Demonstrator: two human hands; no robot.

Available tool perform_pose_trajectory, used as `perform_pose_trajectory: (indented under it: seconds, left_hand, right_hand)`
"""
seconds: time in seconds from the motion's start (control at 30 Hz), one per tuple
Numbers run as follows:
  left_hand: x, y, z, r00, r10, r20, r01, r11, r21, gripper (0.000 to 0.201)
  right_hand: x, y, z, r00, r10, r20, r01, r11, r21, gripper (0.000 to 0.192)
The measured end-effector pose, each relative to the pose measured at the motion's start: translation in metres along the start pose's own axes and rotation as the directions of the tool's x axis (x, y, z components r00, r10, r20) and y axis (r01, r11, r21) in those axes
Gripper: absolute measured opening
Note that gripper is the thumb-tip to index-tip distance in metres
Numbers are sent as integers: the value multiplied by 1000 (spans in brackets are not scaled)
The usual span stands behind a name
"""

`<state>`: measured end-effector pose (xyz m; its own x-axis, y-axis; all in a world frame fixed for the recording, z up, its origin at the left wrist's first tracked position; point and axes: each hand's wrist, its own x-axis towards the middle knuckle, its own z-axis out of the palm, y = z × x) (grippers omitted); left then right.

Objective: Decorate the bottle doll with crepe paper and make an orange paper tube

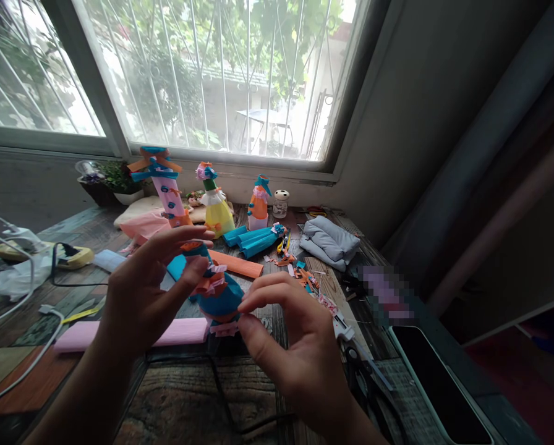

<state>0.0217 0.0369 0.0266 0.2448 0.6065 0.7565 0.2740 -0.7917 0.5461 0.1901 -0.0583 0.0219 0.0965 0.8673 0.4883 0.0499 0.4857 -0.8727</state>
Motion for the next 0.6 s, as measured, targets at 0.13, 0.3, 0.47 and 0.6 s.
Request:
perform_pose_trajectory:
  seconds: [0.13, 0.3, 0.47, 0.6]
  left_hand:
    - [1, 2, 0, 998, 44, -38, -44, 999, 14, 35]
    - [1, 10, -6, 971, 212, -107, -199, 973, 116, 32]
    - [-5, 26, -17, 926, 377, -15, -371, 917, 149, 25]
    - [-9, 37, -22, 851, 491, 186, -505, 862, 35, 15]
  right_hand:
    - [1, 2, 1, 1000, -3, -9, 4, 1000, 21, 18]
    - [2, 3, 2, 1000, 20, -14, -19, 999, 42, 20]
    - [0, 0, 0, 995, 84, 50, -90, 987, 137, 19]
    - [-2, -2, -2, 964, 206, 168, -245, 935, 258, 23]
